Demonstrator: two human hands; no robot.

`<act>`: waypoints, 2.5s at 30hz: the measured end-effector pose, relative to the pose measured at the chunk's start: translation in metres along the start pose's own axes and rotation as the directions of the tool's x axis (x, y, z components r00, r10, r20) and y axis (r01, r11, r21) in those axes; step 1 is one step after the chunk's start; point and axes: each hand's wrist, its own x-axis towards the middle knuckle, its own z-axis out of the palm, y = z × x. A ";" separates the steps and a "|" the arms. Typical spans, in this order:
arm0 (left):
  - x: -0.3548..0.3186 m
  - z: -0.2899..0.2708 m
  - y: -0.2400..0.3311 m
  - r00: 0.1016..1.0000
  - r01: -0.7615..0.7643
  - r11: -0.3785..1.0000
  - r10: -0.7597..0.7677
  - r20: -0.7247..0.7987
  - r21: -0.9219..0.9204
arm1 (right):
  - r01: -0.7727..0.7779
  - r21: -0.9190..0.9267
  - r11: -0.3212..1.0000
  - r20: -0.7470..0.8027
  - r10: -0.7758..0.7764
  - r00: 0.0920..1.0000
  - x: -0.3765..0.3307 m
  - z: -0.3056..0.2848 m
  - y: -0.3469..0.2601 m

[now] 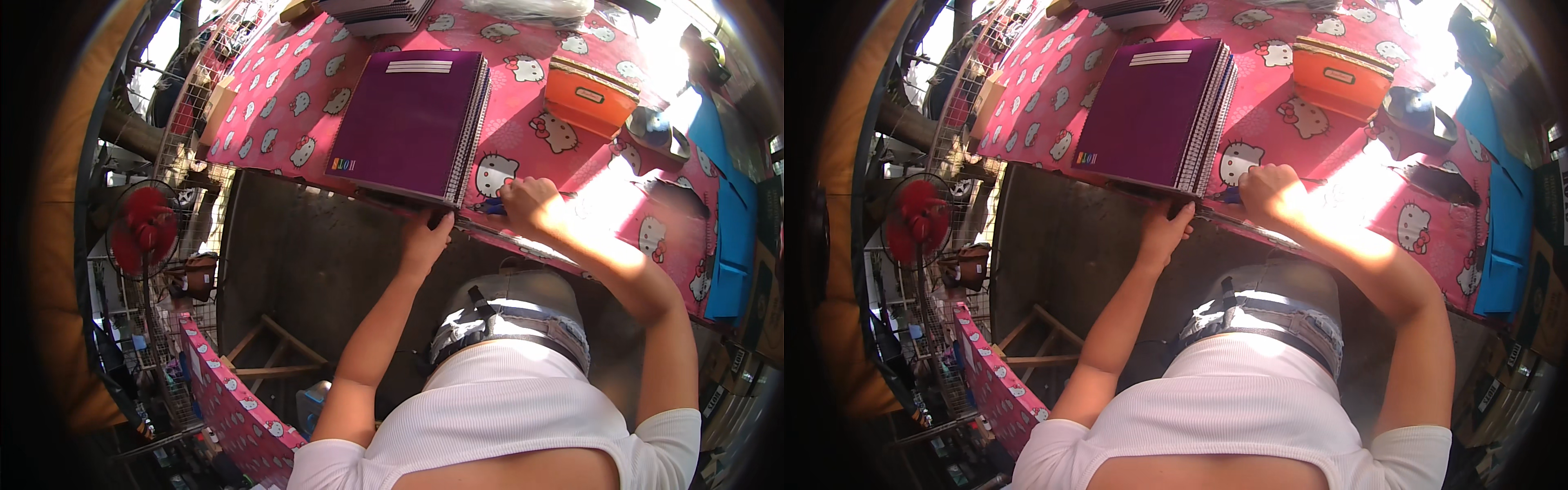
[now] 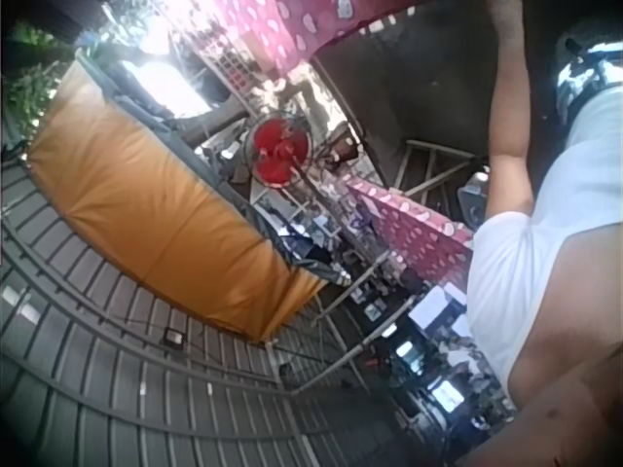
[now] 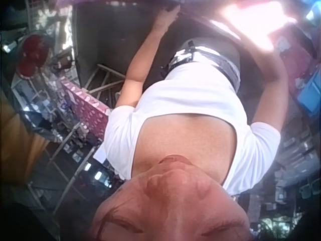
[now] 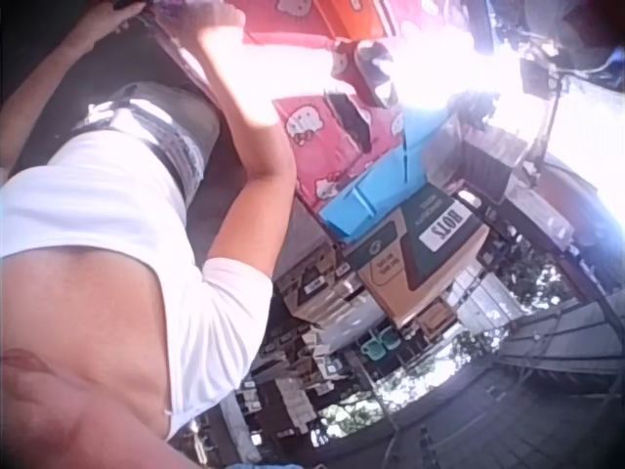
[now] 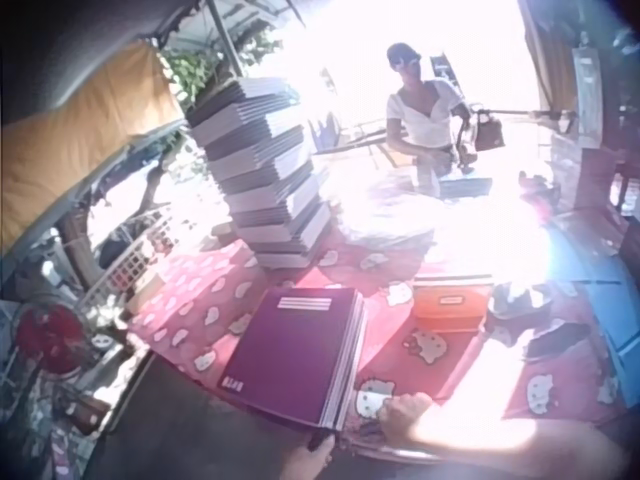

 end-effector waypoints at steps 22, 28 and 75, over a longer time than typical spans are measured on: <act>0.008 0.011 -0.027 0.985 -0.166 0.985 0.168 -0.038 0.035 | 0.101 -0.038 0.994 -0.032 -0.102 0.994 0.014 0.008 -0.005; -0.006 0.009 -0.006 0.998 0.030 0.990 -0.023 0.050 -0.140 | 0.130 -0.317 0.939 -0.356 -0.245 0.902 0.011 0.024 0.016; 0.249 0.148 0.343 0.844 -0.091 0.909 0.287 0.452 -0.406 | 0.044 0.157 0.987 -0.633 0.067 0.771 -0.058 0.049 0.127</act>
